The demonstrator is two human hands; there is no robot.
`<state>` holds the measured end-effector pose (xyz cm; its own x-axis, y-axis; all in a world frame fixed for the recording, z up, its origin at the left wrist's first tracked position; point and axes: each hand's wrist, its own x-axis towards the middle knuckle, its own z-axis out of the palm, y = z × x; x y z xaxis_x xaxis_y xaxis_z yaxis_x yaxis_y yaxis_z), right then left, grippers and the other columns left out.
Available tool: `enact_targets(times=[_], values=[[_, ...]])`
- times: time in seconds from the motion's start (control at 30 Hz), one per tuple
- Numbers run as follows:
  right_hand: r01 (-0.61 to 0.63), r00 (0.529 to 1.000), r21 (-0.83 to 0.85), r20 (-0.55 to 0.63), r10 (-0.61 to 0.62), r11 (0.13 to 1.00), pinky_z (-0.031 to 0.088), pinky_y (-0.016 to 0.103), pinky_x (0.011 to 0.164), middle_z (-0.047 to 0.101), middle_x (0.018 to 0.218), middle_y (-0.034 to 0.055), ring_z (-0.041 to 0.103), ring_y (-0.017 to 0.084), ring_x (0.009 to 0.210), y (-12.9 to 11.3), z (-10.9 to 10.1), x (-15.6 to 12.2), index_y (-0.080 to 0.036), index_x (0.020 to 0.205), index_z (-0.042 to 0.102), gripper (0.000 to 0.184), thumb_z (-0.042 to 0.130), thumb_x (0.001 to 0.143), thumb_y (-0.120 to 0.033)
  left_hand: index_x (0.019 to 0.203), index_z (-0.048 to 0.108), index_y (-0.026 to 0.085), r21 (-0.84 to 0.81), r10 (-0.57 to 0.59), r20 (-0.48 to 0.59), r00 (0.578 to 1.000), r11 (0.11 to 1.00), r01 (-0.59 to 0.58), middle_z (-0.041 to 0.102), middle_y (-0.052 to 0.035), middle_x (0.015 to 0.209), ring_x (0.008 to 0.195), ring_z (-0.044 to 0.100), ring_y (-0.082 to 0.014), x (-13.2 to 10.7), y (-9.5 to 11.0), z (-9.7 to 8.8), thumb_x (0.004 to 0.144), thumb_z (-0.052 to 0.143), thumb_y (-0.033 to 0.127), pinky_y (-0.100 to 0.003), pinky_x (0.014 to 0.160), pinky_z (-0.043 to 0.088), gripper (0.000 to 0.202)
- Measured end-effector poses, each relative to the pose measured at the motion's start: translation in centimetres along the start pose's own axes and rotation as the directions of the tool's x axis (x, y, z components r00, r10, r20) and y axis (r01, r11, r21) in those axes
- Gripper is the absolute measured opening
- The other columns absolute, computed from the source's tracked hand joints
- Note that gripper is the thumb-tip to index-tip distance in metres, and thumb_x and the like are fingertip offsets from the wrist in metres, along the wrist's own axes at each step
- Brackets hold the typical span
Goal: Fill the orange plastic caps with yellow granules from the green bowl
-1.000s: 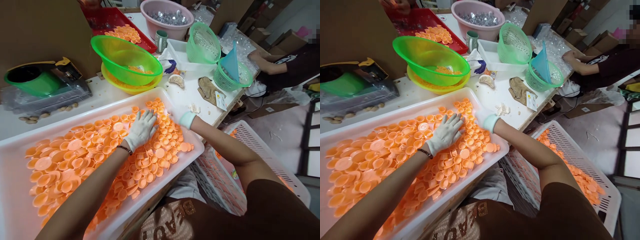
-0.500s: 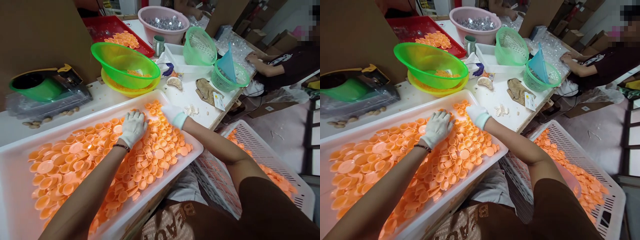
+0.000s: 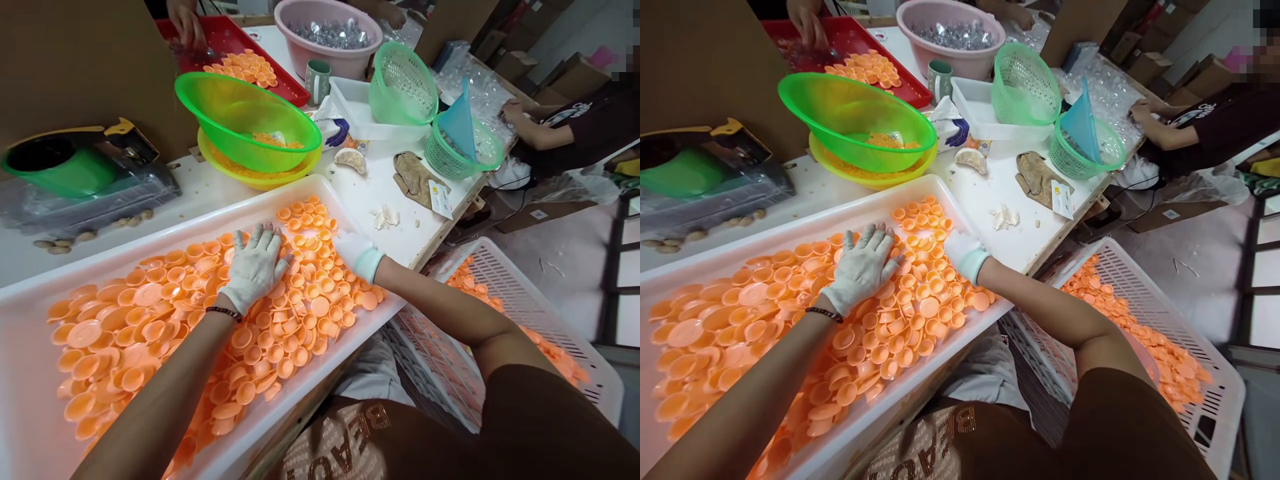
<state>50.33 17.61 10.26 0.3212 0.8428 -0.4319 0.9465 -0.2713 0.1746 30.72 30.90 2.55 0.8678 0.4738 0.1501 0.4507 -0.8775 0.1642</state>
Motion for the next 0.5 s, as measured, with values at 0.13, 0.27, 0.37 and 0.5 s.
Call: enact_targets(times=[0.13,0.27,0.37,0.5], values=[[0.041,0.995,-0.024,-0.086,-0.043,0.999,0.057,0.034,0.081,0.063,0.126,0.0189,0.067,0.027,0.11,-0.7,-0.1,0.5,-0.015,0.117,0.068,0.037,0.041,0.095,-0.001,0.15,0.045,0.006,0.023,0.037,-0.021,0.999,0.999,-0.036,0.04,-0.0238,0.161,0.151,0.034,-0.0427,0.2,1.1,-0.1,0.105,0.032,0.046,-0.072,0.121,0.015,0.062],[0.076,0.988,-0.087,-0.124,-0.086,0.993,0.056,0.037,0.085,0.061,0.127,0.0201,0.061,0.03,0.118,-0.7,-0.1,1.8,-0.014,0.117,0.067,0.036,0.039,0.097,-0.004,0.147,0.05,0.007,-0.004,0.127,0.063,0.99,0.992,-0.127,0.044,-0.0231,0.159,0.149,0.039,-0.0409,0.5,2.0,0.0,0.105,0.036,0.047,-0.072,0.121,0.018,0.059],[-0.013,0.993,-0.066,-0.12,0.006,0.998,0.057,0.036,0.082,0.063,0.126,0.0209,0.065,0.029,0.115,-0.4,0.0,0.9,-0.013,0.119,0.067,0.037,0.037,0.099,-0.005,0.147,0.05,0.01,-0.035,0.146,0.041,0.988,0.989,-0.144,0.042,-0.0227,0.161,0.15,0.036,-0.0415,0.6,2.7,-0.4,0.105,0.035,0.046,-0.074,0.119,0.02,0.058],[0.008,0.997,-0.046,0.076,-0.004,0.999,0.058,0.034,0.085,0.069,0.116,0.0211,0.071,0.028,0.109,-0.2,-0.5,-0.9,-0.009,0.112,0.071,0.031,0.044,0.097,-0.004,0.137,0.058,0.013,-0.088,0.259,0.022,0.966,0.963,-0.256,0.052,-0.0175,0.154,0.147,0.041,-0.0399,1.7,4.2,-0.8,0.105,0.037,0.043,-0.07,0.12,0.023,0.049]])
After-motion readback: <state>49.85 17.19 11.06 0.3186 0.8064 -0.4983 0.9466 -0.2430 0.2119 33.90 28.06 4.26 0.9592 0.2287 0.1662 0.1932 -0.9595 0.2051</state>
